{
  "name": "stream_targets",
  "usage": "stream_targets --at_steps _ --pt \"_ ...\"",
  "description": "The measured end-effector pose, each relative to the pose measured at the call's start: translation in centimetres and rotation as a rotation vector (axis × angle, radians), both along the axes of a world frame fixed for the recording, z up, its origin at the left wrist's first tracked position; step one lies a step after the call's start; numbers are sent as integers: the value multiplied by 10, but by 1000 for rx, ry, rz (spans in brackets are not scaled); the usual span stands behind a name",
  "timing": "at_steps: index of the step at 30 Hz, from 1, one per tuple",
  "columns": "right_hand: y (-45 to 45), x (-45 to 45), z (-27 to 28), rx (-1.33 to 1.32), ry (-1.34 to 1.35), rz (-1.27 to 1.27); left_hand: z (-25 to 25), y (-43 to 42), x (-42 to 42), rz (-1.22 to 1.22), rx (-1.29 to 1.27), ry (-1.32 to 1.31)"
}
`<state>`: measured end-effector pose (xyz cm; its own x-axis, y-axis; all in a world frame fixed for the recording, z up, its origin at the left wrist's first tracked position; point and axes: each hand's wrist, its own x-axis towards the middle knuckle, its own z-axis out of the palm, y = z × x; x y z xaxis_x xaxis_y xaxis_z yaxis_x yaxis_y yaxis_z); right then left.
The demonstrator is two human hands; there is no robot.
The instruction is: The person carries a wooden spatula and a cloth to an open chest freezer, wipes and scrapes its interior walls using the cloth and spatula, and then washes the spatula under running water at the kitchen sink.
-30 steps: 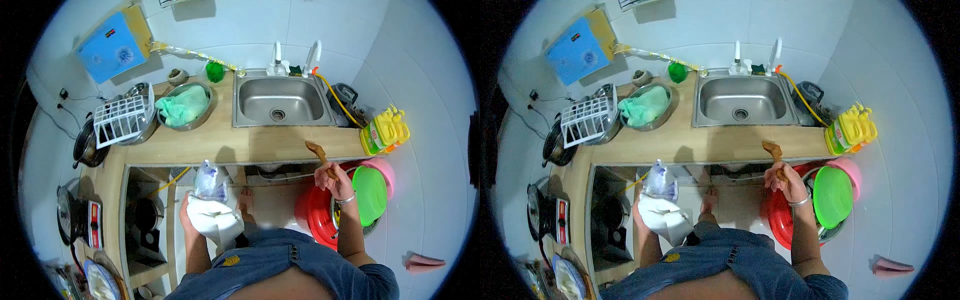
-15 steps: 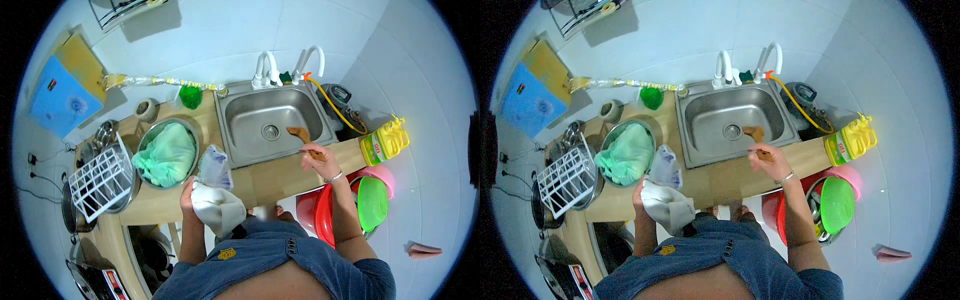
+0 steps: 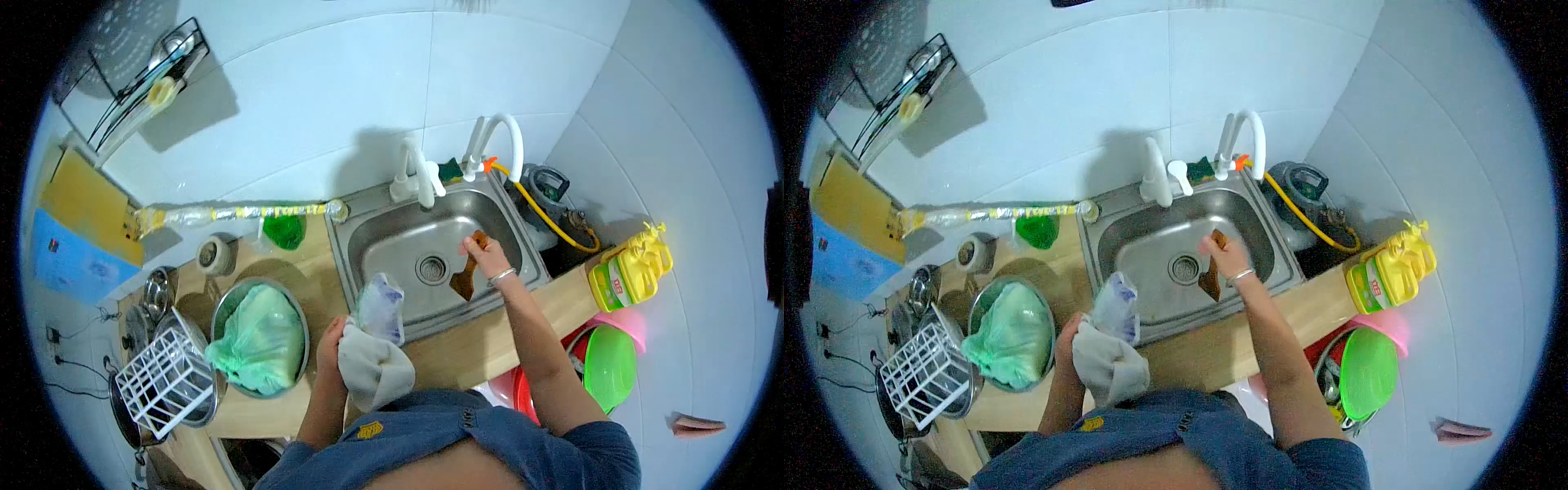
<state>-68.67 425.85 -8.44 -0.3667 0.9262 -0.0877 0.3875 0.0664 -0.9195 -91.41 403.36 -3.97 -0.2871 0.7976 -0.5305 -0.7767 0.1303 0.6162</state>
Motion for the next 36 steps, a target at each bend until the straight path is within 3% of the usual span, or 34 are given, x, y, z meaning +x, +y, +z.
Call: stream_targets --at_steps 3,9,10,14,18,20,23,25,27,33,36 --pt "38 -22 -54 -78 143 -71 -10 17 3 -35 34 -89" --pt "94 -67 -90 -451 144 -375 -33 32 4 -95 -42 -118" --pt "95 -77 -76 -443 320 -448 -35 34 4 -91 -87 -95" --pt "136 -96 -94 -342 576 -557 -34 42 1 -73 -175 -101" --pt "160 -86 -82 -359 581 -552 -44 39 -1 -82 -149 -187" --pt "165 -87 -83 -334 343 -571 -47 37 -2 -15 -195 -237" --pt "130 -90 -57 -216 166 -446 -63 29 -7 -5 -84 -262" --pt "111 -94 -90 -220 157 -358 -53 31 -7 -9 -57 -262" --pt "94 -102 -120 133 238 -23 -49 30 -8 -12 -31 -262" --pt "67 -109 -28 -156 257 53 -26 23 -7 28 -165 -182" --pt "75 -107 -36 -189 277 101 -53 15 -8 26 -90 -174"
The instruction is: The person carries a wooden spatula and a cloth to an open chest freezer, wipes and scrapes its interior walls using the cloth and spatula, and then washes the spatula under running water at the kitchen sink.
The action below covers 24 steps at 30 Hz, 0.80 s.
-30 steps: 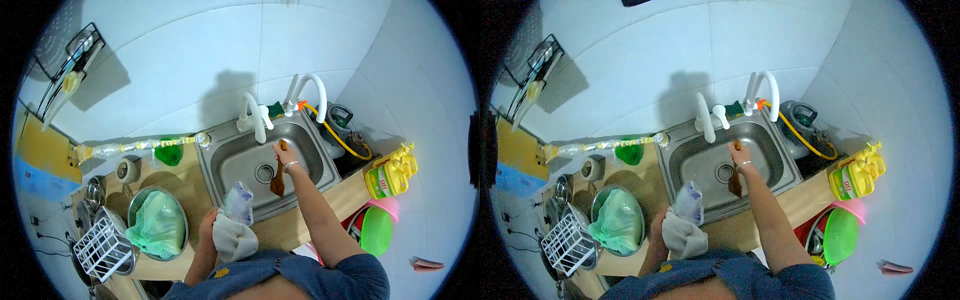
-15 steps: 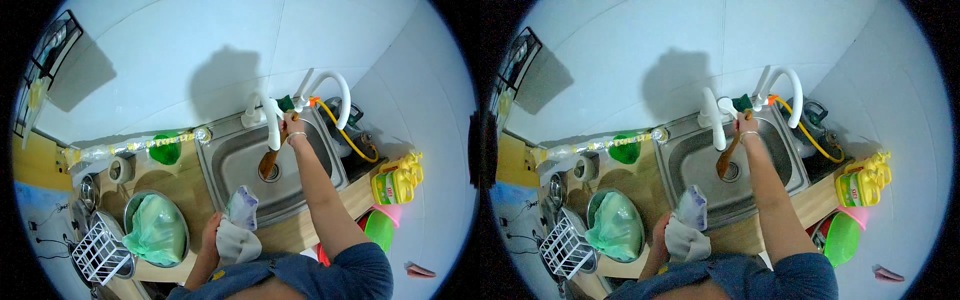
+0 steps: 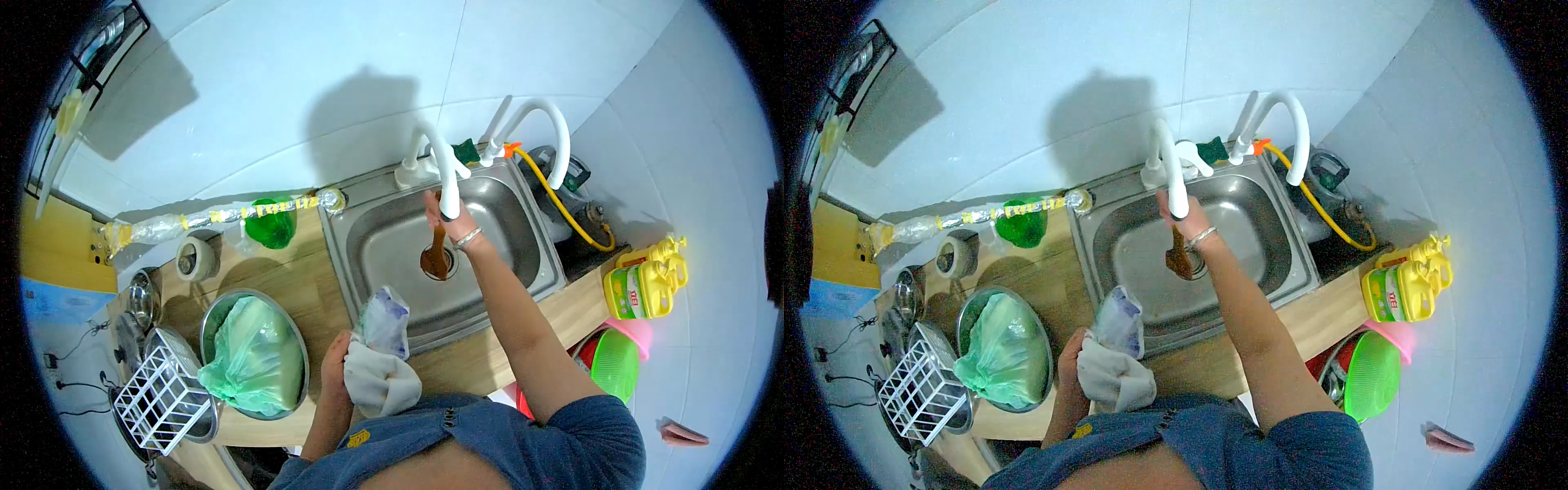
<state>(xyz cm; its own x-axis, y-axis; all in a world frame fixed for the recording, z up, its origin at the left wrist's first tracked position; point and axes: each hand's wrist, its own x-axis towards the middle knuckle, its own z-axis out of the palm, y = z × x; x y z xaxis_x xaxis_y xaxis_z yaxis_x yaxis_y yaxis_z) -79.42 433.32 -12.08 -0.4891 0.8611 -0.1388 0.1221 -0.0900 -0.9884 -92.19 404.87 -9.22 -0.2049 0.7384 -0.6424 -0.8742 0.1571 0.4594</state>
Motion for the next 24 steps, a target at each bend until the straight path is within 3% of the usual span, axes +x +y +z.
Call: stream_targets --at_steps 2,3,5,7,8,12,14,19,21,23,24 --pt "5 4 -8 -8 -23 30 -11 -3 -2 -41 90 20" --pt "6 7 -8 6 -71 -70 -6 -2 0 -39 95 19" --pt "13 12 -7 28 -115 -170 8 0 2 -17 -68 14" --pt "26 15 -6 -173 -92 -534 4 -1 1 -34 -35 4" --pt "37 15 -14 -126 -29 -576 1 -3 0 -54 -11 -6" --pt "70 10 -21 -138 32 -633 -23 -3 -4 -30 -127 -6" --pt "82 9 -23 -178 17 -606 -37 -7 -6 6 7 -113" --pt "83 9 -13 -265 -58 -561 9 7 -2 -24 -99 -123" --pt "79 9 -38 -189 -42 -575 14 11 0 -34 -139 -100" --pt "72 13 -76 -27 -325 -419 14 10 3 63 -101 -49" --pt "58 10 -71 -29 -331 -417 13 9 3 65 -105 -54"
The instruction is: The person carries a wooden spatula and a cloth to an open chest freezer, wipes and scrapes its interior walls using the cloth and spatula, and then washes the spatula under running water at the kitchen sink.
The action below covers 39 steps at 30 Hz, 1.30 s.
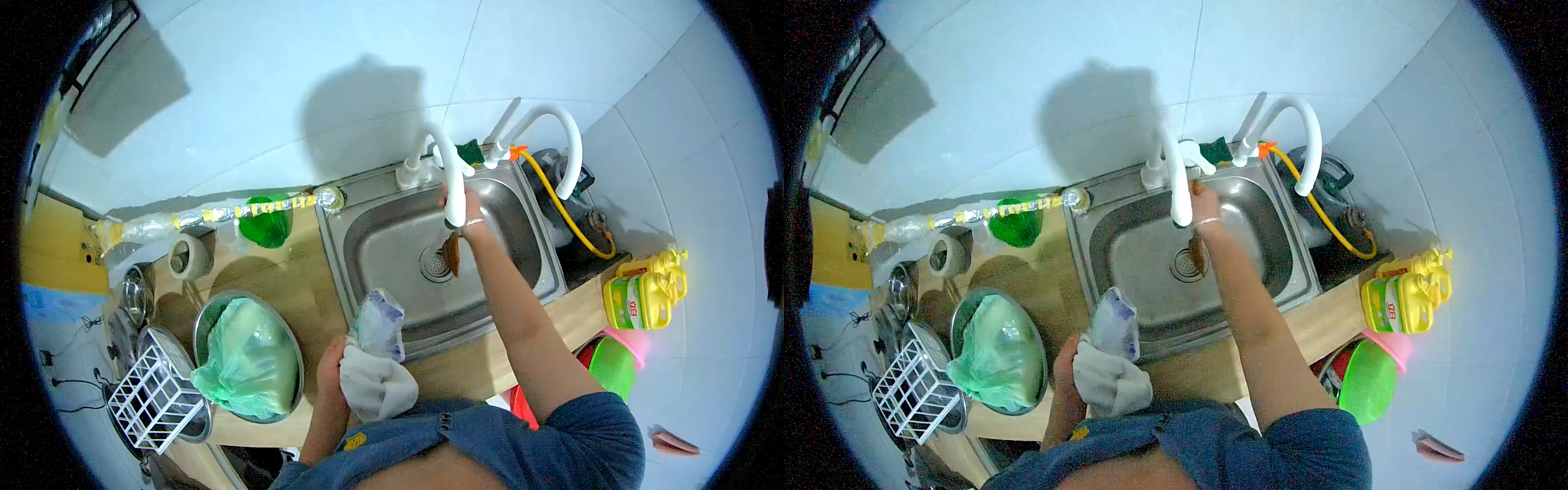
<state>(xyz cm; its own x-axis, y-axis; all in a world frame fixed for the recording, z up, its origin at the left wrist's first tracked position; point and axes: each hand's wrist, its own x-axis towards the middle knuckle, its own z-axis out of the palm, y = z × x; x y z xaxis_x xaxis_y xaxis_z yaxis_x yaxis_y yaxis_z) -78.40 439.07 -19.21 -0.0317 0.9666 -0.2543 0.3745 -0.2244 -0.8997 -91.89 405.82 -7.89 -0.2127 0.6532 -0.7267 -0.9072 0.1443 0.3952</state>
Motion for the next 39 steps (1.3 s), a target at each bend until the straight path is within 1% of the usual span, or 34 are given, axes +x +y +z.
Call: stream_targets --at_steps 2,3,5,6,8,9,11,12,13,14,15,17,18,20,22,23,25,26,28,29,31,32,34,38,39 --pt "-37 -17 29 44 264 277 -4 -4 -3 -19 -43 -1" --pt "-43 -20 34 37 263 281 -7 -5 -3 -14 -50 -4" --pt "-53 -23 40 -19 173 352 -10 -8 -4 -7 120 -36" --pt "-58 -28 44 -50 187 305 -9 -10 -4 -8 115 -35" --pt "-60 -25 58 -67 181 344 -7 -11 -3 -17 71 102" --pt "-61 -24 63 -79 171 385 -6 -10 -3 -19 68 102" --pt "-64 -23 63 -79 198 390 -4 -10 -2 1 -31 59" --pt "-66 -20 64 -33 213 397 -9 -12 -2 0 -33 56" --pt "-68 -19 65 13 228 404 -16 -13 -3 17 23 13" --pt "-70 -17 66 9 225 403 -21 -15 -3 35 76 -31" --pt "-72 -16 70 31 240 406 -14 -15 -2 35 72 -34" --pt "-75 -16 74 53 255 408 5 -9 -1 -31 -14 65" --pt "-77 -17 74 31 262 384 -1 -11 -2 -32 -15 63" --pt "-79 -18 73 8 269 358 -19 -15 -5 -49 113 19" --pt "-79 -18 67 117 333 305 -10 -15 -3 -43 72 26" --pt "-76 -17 60 116 333 305 -5 -13 -2 -36 32 35" --pt "-71 -15 50 -40 282 204 2 -12 -1 -18 37 1" --pt "-70 -13 45 -42 283 205 4 -12 -1 0 44 -32" --pt "-70 -12 44 10 212 125 -1 -15 -4 -9 73 -13" --pt "-69 -11 44 9 212 125 -4 -15 -4 -19 105 3" --pt "-67 -10 42 -21 373 209 -6 -15 -3 -10 72 6" --pt "-67 -10 41 -21 373 207 -7 -15 -3 0 41 8" --pt "-67 -11 40 7 456 150 -10 -16 -4 -8 62 10" --pt "-71 -11 56 -21 496 100 1 -11 -5 11 113 -24" --pt "-72 -12 63 -46 432 128 0 -11 -5 11 112 -24"
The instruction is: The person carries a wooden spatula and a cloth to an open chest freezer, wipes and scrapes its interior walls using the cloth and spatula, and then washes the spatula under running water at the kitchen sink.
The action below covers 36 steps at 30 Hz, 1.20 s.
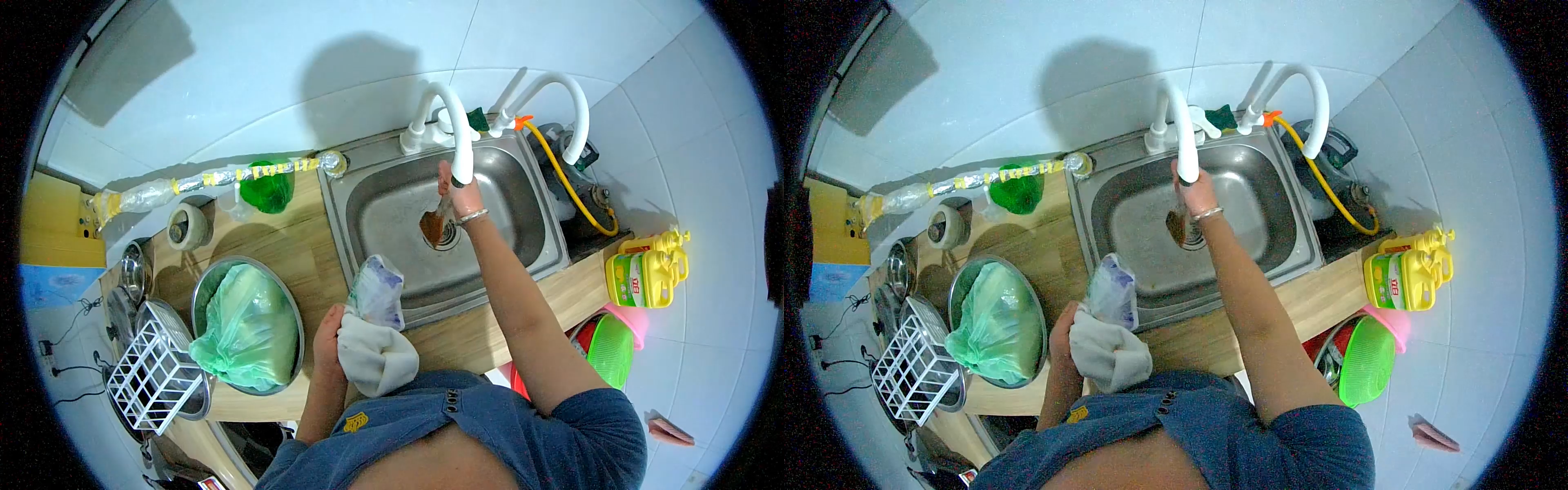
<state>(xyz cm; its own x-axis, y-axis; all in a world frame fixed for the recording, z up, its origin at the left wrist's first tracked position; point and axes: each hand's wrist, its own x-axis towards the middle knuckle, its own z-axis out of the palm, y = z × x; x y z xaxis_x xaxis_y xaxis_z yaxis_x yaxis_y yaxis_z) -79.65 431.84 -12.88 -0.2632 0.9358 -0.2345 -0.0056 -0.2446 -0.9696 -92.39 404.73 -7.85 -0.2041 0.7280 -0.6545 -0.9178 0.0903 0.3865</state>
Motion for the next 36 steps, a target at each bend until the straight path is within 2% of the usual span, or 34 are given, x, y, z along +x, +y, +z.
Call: stream_targets --at_steps 6,8,10,14,19,20,22,26,28,29,31,35,36 --pt "8 -1 -18 47 -93 138 -15 -3 -2 -12 24 15" --pt "7 0 -16 41 -71 142 -15 -2 0 -3 -102 11" --pt "4 1 -10 4 -218 98 -6 0 -1 -7 -61 9" --pt "5 2 -26 58 -186 10 -14 -1 0 11 -68 18" --pt "2 6 -24 295 -86 -15 -17 -3 0 -6 -29 34" --pt "1 6 -22 295 -85 -15 -19 -4 0 -14 -24 33" --pt "-2 4 -10 124 -101 -26 -23 -4 -1 -15 -49 28" --pt "-8 0 7 208 -132 -30 -22 -3 -2 -6 -10 18" --pt "-5 1 4 177 47 35 -23 -5 -2 2 -16 5" --pt "-5 2 3 177 47 34 -23 -6 -2 11 -22 -9" --pt "-6 2 4 106 6 20 -17 -4 -1 6 -32 6" --pt "-9 1 6 131 -1 -13 -19 -4 -1 7 -22 -10" --pt "-6 1 0 133 -132 -11 -20 -4 -1 6 -22 -10"
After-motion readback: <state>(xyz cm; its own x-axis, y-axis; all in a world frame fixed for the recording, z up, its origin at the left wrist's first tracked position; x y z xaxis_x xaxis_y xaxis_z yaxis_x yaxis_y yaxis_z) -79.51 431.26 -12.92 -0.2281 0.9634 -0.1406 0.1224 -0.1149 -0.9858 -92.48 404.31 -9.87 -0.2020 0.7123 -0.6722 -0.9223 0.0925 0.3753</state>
